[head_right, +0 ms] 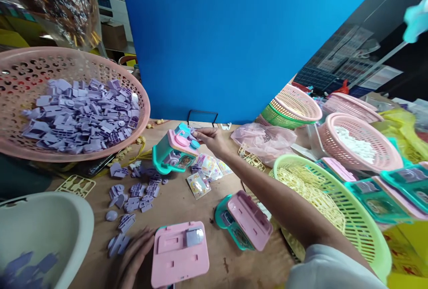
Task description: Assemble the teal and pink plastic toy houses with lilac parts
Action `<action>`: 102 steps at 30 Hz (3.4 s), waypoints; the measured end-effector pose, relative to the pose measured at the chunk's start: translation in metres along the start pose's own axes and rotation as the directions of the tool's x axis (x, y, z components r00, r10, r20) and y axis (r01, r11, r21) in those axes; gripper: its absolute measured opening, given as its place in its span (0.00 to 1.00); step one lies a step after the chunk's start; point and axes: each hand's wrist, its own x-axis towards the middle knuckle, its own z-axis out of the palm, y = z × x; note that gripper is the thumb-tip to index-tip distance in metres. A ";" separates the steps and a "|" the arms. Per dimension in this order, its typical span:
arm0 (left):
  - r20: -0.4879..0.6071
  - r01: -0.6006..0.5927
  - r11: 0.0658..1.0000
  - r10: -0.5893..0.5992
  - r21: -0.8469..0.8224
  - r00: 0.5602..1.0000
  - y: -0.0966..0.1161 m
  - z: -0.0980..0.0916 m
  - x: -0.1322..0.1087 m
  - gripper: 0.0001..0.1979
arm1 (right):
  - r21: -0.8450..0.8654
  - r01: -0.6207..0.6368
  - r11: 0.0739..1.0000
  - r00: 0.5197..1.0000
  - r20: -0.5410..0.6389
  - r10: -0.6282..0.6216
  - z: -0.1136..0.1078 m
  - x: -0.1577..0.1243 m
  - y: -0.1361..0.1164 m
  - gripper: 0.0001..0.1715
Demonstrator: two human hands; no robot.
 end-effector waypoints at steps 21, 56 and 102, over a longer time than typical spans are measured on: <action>0.241 -0.043 0.997 0.056 -0.056 0.969 0.064 -0.017 0.070 0.35 | -0.692 0.397 0.603 0.894 0.441 -0.082 0.065 -0.161 -0.071 0.31; 0.380 0.250 0.930 -0.135 -0.271 0.915 0.056 -0.008 0.109 0.11 | -0.374 -0.650 0.661 0.503 0.440 0.744 0.025 -0.165 -0.099 0.04; 0.177 -0.448 0.894 0.443 -0.011 0.879 0.176 -0.037 0.175 0.16 | 0.158 -0.025 0.987 0.995 -0.089 0.040 -0.009 -0.237 -0.106 0.38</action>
